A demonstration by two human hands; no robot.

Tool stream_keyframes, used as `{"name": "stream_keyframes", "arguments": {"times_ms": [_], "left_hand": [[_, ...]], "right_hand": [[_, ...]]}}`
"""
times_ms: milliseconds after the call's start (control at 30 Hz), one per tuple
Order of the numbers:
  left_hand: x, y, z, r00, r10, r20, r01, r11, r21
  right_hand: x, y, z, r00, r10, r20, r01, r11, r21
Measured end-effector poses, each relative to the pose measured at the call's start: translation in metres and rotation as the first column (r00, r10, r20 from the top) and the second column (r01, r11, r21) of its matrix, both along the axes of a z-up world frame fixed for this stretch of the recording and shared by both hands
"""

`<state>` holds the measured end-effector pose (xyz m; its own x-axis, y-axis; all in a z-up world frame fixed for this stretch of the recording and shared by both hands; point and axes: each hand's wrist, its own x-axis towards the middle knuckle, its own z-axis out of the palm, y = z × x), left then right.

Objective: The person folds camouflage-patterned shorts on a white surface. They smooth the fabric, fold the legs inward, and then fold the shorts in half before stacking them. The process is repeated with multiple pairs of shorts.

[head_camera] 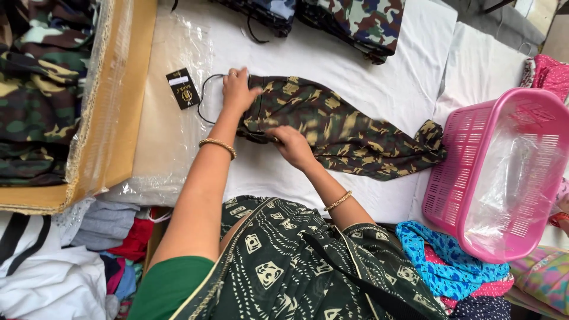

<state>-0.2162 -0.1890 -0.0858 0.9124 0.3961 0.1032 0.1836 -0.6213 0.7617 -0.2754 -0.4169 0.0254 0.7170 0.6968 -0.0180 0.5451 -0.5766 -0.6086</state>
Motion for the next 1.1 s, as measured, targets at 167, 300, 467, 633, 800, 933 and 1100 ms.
{"name": "stream_keyframes", "arguments": {"times_ms": [167,300,467,633,800,933,1100], "left_hand": [[0.012,-0.005,-0.003,0.978,-0.207,0.002,0.192,0.903,-0.385],[-0.015,-0.010,0.083,0.911,-0.412,-0.005,0.288,0.645,-0.708],[-0.031,-0.020,0.096,0.936,-0.330,0.124,0.311,0.609,-0.730],[-0.042,-0.028,0.133,0.903,-0.361,0.232,0.427,0.807,-0.408],[-0.048,-0.008,0.141,0.891,-0.410,0.195,0.454,0.821,-0.346],[-0.038,0.011,0.101,0.921,-0.367,0.134,0.378,0.753,-0.539],[-0.020,0.044,0.124,0.976,-0.192,0.106,0.219,0.816,-0.536]], "right_hand": [[0.021,-0.005,0.013,0.987,-0.041,-0.157,0.050,0.997,0.051],[0.048,0.006,0.051,0.994,-0.071,0.081,0.074,0.997,-0.028],[0.075,0.023,0.076,0.923,-0.071,0.378,0.045,0.996,0.077],[0.072,0.021,0.052,0.958,-0.034,0.286,0.035,0.999,0.000],[0.080,-0.006,0.061,0.993,0.036,0.114,-0.041,0.998,0.039],[0.097,-0.063,0.049,0.993,0.112,-0.038,-0.117,0.971,-0.207],[0.097,-0.110,0.016,0.996,0.018,-0.092,-0.041,0.967,-0.252]]}}
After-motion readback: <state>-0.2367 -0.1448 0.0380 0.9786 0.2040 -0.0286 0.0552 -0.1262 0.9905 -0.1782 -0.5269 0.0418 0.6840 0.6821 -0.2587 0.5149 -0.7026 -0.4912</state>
